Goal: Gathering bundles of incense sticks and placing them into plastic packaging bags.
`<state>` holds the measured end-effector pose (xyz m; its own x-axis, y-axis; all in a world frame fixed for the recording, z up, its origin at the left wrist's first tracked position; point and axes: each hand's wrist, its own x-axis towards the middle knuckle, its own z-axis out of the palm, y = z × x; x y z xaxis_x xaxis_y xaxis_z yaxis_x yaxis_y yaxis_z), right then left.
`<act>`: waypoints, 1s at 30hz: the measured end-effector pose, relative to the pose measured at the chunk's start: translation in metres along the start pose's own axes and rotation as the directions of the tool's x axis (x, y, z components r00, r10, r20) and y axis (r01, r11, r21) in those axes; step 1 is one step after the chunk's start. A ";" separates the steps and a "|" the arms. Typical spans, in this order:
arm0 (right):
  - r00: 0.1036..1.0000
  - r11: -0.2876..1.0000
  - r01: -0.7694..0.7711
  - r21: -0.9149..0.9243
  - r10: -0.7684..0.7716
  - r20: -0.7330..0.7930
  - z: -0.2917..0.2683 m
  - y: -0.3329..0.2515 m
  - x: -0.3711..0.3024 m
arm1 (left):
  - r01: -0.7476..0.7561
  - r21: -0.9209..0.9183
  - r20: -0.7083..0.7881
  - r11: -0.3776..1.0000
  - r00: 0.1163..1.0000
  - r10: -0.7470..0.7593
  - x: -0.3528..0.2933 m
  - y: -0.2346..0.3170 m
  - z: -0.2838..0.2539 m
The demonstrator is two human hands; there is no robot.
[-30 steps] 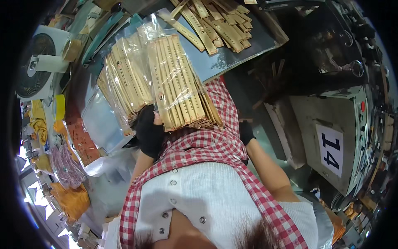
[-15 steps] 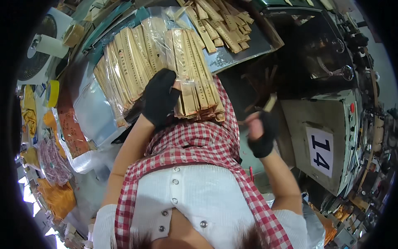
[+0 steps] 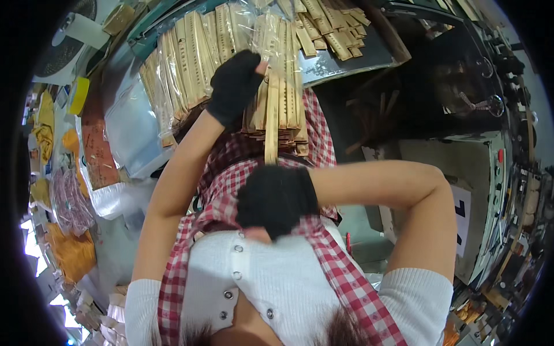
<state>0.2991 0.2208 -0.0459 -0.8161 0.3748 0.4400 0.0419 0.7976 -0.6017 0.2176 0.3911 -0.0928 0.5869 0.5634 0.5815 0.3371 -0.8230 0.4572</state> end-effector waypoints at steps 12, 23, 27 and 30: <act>0.153 0.585 -0.739 0.335 0.630 -0.762 0.018 0.100 -0.125 | 0.030 0.437 -0.085 0.899 0.996 0.008 -0.047 0.015 -0.024; 0.524 0.359 -0.851 -0.383 0.534 -0.663 0.140 0.021 -0.197 | 0.104 0.195 0.567 0.975 0.800 -0.199 -0.153 0.053 -0.072; 0.527 0.155 -0.834 -0.529 0.506 -0.683 -0.112 -0.007 -0.075 | -0.092 0.393 0.152 0.915 0.988 0.034 -0.007 0.080 -0.132; 0.666 0.403 -0.731 -0.551 0.241 -0.706 -0.253 -0.032 -0.009 | -0.197 0.376 -0.136 0.906 0.955 0.264 0.092 0.073 -0.193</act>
<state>0.4506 0.3119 0.1382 -0.1264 0.7758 0.6183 0.9309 0.3081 -0.1963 0.1541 0.3970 0.1241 0.5493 0.3308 0.7674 0.4666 -0.8832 0.0468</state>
